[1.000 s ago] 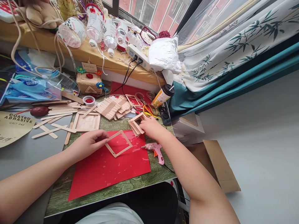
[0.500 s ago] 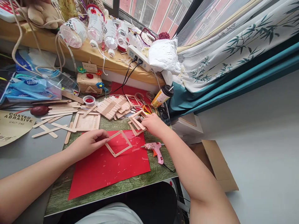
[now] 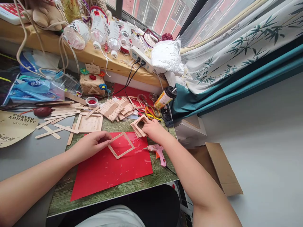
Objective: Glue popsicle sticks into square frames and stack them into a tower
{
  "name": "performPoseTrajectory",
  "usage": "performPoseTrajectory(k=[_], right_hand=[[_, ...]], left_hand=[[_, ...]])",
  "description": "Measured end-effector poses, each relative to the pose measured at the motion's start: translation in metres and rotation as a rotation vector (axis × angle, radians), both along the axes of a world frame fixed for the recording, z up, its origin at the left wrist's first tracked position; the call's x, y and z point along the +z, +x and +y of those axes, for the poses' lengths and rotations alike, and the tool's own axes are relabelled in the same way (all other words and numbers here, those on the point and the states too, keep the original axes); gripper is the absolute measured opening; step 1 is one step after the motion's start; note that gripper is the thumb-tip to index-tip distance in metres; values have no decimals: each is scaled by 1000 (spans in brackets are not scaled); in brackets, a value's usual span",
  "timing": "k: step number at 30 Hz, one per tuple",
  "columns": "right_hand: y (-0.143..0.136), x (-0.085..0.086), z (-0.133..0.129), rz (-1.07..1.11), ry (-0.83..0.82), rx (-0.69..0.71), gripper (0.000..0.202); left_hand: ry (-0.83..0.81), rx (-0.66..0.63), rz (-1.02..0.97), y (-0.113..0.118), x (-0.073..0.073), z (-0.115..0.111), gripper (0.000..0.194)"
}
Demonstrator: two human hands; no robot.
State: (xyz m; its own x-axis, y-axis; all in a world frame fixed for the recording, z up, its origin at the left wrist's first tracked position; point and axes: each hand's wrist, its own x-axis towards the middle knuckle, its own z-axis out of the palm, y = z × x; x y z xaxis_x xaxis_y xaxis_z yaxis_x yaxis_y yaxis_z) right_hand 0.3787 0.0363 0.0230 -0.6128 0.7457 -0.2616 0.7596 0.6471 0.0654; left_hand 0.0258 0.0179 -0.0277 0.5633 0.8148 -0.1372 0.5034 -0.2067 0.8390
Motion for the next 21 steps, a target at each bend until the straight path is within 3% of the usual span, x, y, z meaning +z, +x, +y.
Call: performPoseTrajectory(k=[7, 16, 21], right_hand=[[-5, -6, 1, -40, 39, 4, 24], [-2, 11, -5, -27, 40, -28, 16], [-9, 3, -11, -44, 3, -56, 18]], left_hand=[[-8, 6, 2, 1, 1, 0, 29], [-8, 5, 9, 0, 3, -1, 30], [4, 4, -9, 0, 2, -1, 34]])
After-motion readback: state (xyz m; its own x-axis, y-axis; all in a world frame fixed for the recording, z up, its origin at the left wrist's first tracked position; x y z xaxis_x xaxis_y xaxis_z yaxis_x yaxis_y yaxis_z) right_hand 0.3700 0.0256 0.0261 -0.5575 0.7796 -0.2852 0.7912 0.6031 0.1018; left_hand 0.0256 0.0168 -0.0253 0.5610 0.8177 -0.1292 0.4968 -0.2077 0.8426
